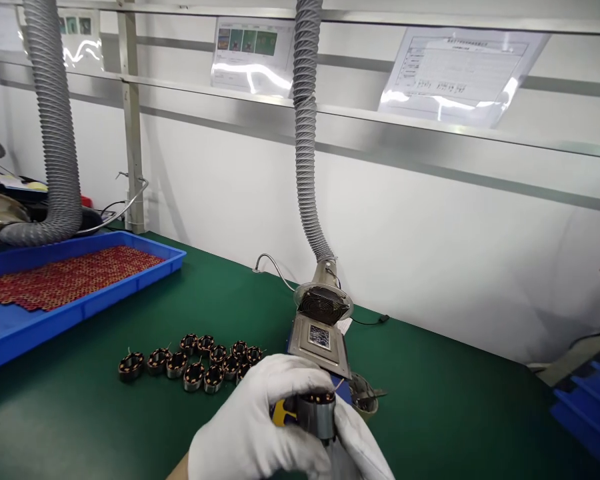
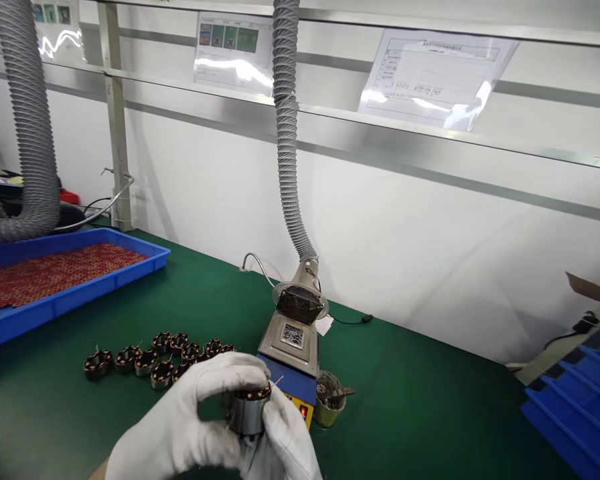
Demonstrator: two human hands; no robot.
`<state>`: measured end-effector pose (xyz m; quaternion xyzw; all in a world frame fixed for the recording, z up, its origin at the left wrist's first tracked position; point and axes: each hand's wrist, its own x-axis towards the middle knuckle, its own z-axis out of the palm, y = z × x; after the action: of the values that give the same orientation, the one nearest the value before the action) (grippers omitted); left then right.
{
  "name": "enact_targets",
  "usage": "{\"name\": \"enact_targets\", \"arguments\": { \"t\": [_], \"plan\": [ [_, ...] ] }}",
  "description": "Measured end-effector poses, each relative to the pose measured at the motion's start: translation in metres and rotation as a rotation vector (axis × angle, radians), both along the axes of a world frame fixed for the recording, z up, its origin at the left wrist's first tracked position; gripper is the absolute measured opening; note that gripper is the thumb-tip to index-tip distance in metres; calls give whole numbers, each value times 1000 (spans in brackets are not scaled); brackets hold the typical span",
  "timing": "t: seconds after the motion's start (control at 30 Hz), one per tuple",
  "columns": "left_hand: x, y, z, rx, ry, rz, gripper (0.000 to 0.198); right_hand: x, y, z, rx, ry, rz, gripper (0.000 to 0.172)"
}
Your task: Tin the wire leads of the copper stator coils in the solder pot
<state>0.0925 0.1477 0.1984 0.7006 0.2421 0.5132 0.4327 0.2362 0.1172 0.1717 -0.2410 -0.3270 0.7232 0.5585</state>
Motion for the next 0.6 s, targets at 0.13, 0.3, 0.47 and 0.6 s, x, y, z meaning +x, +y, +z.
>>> {"name": "enact_targets", "arguments": {
  "t": [0.13,0.3,0.47,0.6],
  "plan": [
    [3,6,-10,-33,-251,181,38,-10,7,-3,19,-19,110,46],
    [-4,6,-11,-297,-408,174,29,-4,8,-4,-23,17,99,43],
    [9,-3,-4,-532,-272,-107,13,0,7,-9,58,-29,-3,38],
    [13,-6,-8,-396,-370,34,14,-7,7,-9,88,-53,-105,47]
  ]
}}
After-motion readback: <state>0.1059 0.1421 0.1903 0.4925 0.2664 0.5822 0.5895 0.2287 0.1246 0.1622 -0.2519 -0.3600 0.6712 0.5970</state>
